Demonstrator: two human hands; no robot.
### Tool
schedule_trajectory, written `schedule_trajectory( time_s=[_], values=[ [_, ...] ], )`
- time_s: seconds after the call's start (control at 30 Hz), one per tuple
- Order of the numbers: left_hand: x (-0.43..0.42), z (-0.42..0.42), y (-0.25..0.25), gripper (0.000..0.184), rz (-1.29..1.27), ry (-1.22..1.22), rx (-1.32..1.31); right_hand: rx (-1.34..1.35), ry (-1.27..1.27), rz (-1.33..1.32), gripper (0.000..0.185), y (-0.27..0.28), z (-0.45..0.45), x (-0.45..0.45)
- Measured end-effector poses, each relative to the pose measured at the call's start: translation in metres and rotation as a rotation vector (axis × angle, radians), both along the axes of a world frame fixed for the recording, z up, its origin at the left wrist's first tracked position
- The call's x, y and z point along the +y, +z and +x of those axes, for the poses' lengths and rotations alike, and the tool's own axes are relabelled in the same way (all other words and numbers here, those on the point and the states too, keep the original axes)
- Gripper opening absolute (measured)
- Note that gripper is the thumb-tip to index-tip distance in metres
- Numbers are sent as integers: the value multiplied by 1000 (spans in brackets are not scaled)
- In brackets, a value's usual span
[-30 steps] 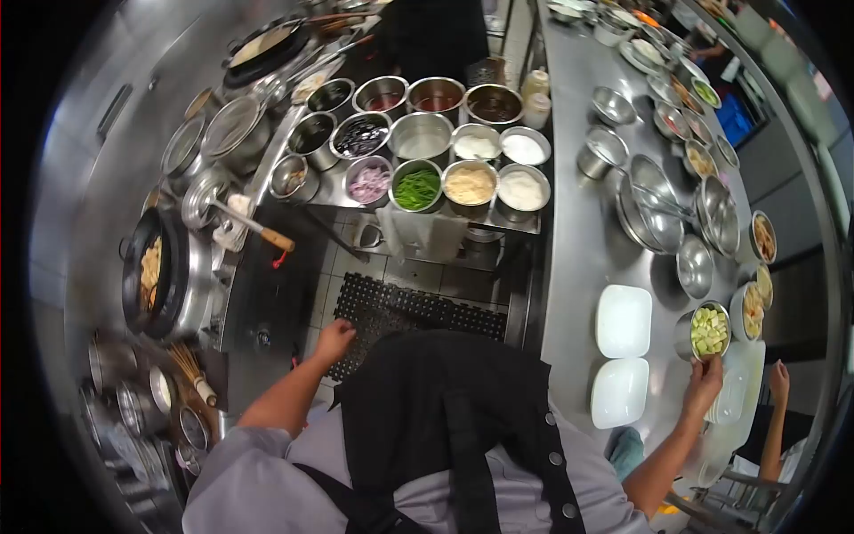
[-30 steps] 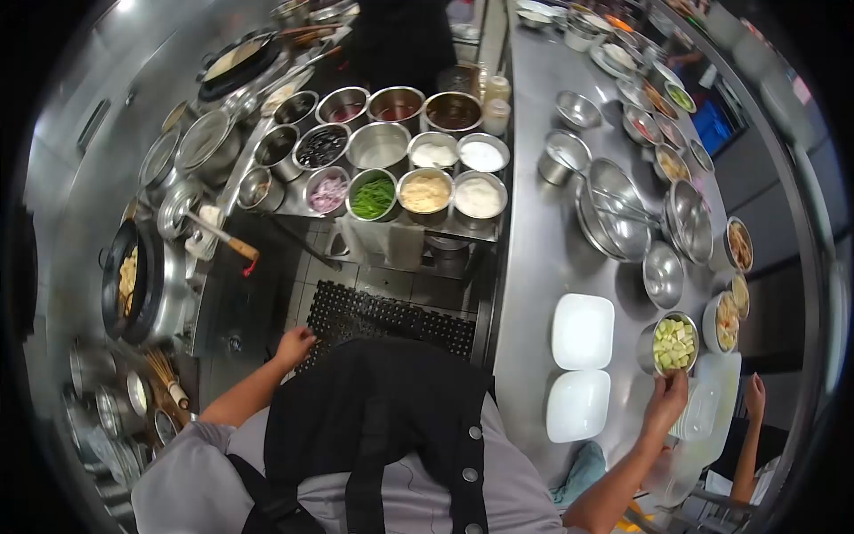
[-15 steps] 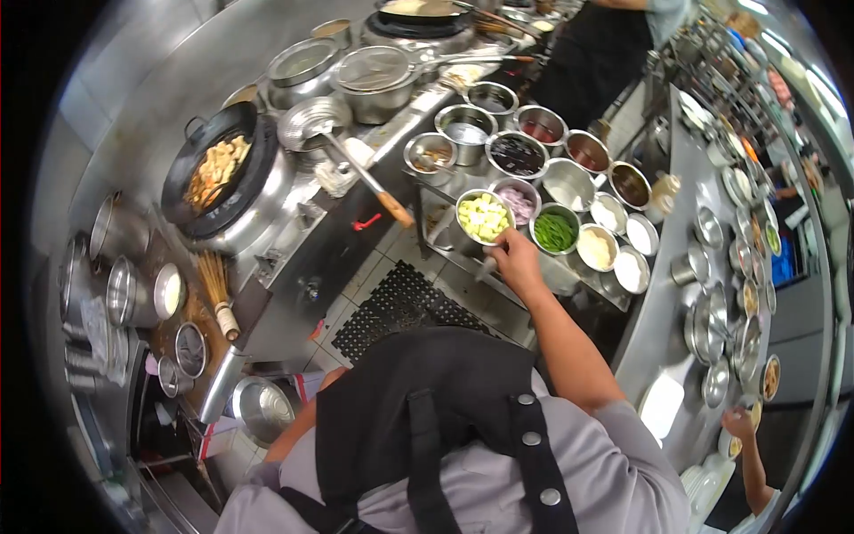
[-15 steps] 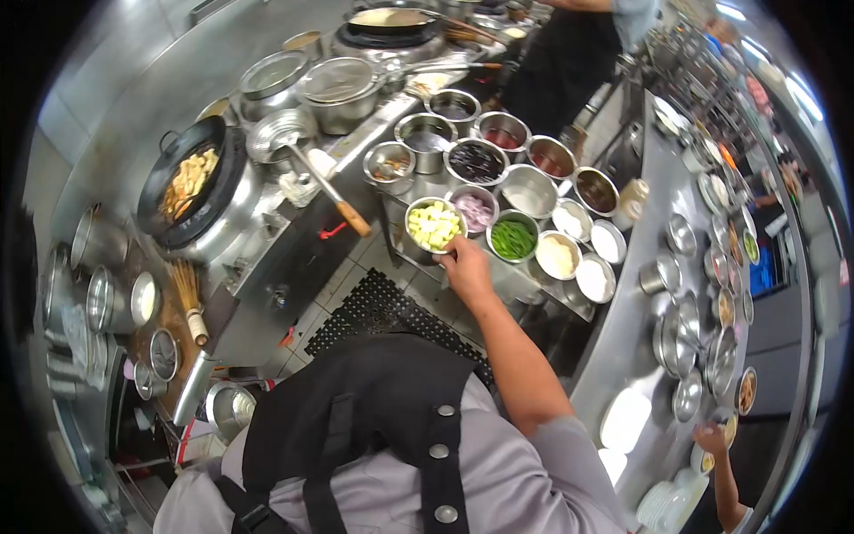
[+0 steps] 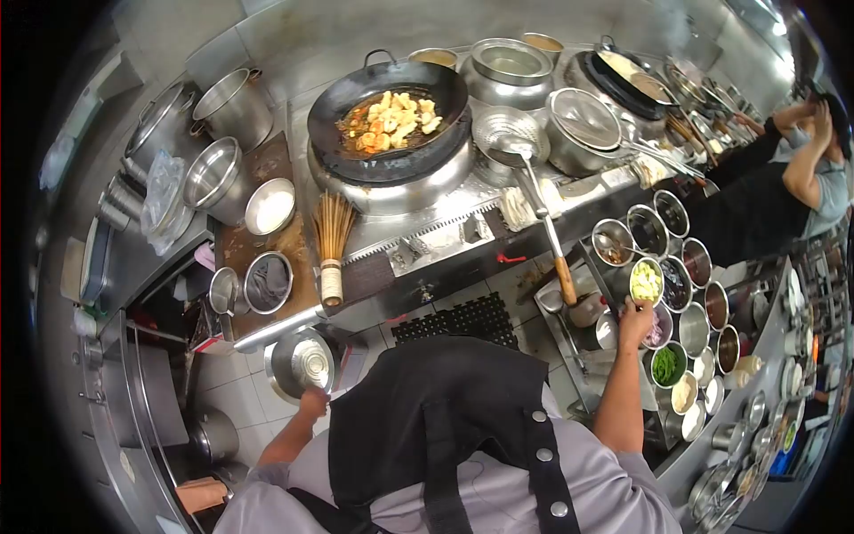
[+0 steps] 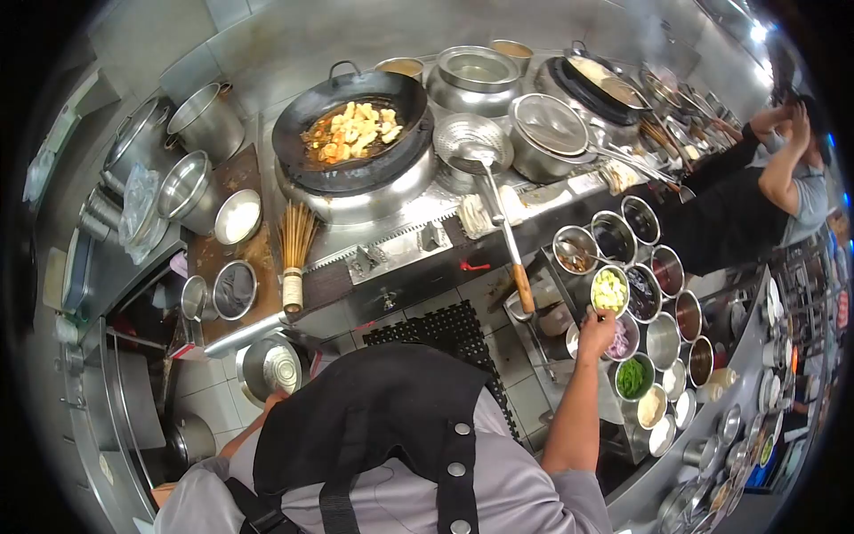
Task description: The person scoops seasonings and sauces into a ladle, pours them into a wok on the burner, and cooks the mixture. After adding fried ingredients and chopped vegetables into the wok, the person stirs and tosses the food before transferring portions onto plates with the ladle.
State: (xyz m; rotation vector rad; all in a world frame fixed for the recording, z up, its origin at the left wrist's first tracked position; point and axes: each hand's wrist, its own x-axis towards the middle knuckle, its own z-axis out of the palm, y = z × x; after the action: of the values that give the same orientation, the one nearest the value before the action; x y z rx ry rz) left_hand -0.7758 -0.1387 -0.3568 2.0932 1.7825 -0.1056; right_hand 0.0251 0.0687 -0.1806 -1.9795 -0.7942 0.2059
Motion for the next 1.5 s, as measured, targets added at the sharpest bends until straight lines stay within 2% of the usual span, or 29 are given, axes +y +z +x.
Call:
schedule_trajectory(
  time_s=[0.03, 0.07, 0.1, 0.17, 0.23, 0.3, 0.33, 0.37, 0.4, 0.43, 0.5, 0.6, 0.63, 0.7, 0.73, 0.77, 0.8, 0.83, 0.87, 0.93, 1.0, 1.03, 1.1, 1.17, 1.23, 1.3, 1.4, 1.43, 1.5],
  values=[
    [-6, -3, -5, 29, 75, -56, -120, -33, 14, -38, 20, -9, 9, 2],
    [-9, 4, -15, 30, 113, -188, 31, -38, 41, -86, 21, -19, 19, 6],
    [-5, 11, -42, 28, -119, -181, 278, -70, 27, -113, 21, -2, 8, 6],
    [3, 33, -55, 23, 43, 147, -156, -130, 54, -141, 21, -12, 18, 10],
    [21, 56, -50, 25, -125, 408, -620, -75, 61, -183, 21, -8, 17, 7],
    [56, 84, -49, 24, -400, 762, -1106, -401, 101, -113, 16, 0, 12, 5],
    [79, 97, -43, 24, -397, 766, -1104, -338, 86, -171, 15, 12, 5, 5],
    [104, 110, -32, 23, -189, 421, -694, -335, 87, -172, 15, 13, 3, 6],
    [126, 122, -19, 23, 9, 77, -278, -441, 70, -269, 16, 13, 3, 7],
    [145, 134, -4, 23, 8, 73, -276, -547, 52, -365, 18, 14, 7, 7],
    [177, 152, 22, 27, -43, 183, -508, -469, 67, -396, 20, 11, 22, 12],
    [216, 166, 2, 31, -156, 211, -485, -320, 252, -558, 22, 34, 32, 11],
    [225, 179, 20, 31, -170, 194, -481, -312, 234, -570, 22, 39, 36, 8],
    [234, 201, 54, 30, -221, 256, -492, -287, 398, -540, 24, 48, 37, 2],
    [234, 205, 52, 30, -232, 256, -487, -409, 424, -574, 24, 58, 32, -1],
    [234, 208, 50, 29, -222, 247, -432, -403, 430, -582, 24, 63, 29, 0],
    [234, 208, 45, 28, -213, 236, -376, -288, 401, -504, 24, 66, 28, 1],
    [228, 192, 14, 30, -342, 300, -743, -175, 360, -430, 23, 66, 31, -1],
    [224, 190, 4, 30, -346, 310, -785, -286, 353, -438, 21, 52, 46, 0],
    [233, 198, -1, 30, -302, 258, -604, -356, 306, -276, 21, 56, 56, 10],
    [244, 221, 0, 31, -341, 247, -505, -343, 312, -433, 29, 82, 67, 22],
    [250, 231, 2, 31, -361, 259, -487, -339, 325, -358, 35, 76, 78, 26],
    [256, 246, 9, 31, -384, 284, -454, -281, 383, -467, 39, 92, 87, 38],
    [260, 252, 12, 31, -388, 289, -431, -365, 428, -549, 42, 89, 84, 46],
    [262, 255, 17, 32, -388, 289, -417, -407, 448, -640, 54, 72, 77, 55],
    [263, 255, 19, 32, -383, 284, -412, -390, 442, -726, 56, 58, 67, 62],
    [267, 247, 22, 32, -357, 267, -421, -422, 394, -689, 58, 47, 62, 66],
    [268, 241, 24, 32, -340, 266, -423, -459, 361, -617, 46, 42, 60, 64],
    [263, 228, 32, 32, -299, 278, -422, -435, 383, -694, 43, 34, 59, 65]
  ],
)
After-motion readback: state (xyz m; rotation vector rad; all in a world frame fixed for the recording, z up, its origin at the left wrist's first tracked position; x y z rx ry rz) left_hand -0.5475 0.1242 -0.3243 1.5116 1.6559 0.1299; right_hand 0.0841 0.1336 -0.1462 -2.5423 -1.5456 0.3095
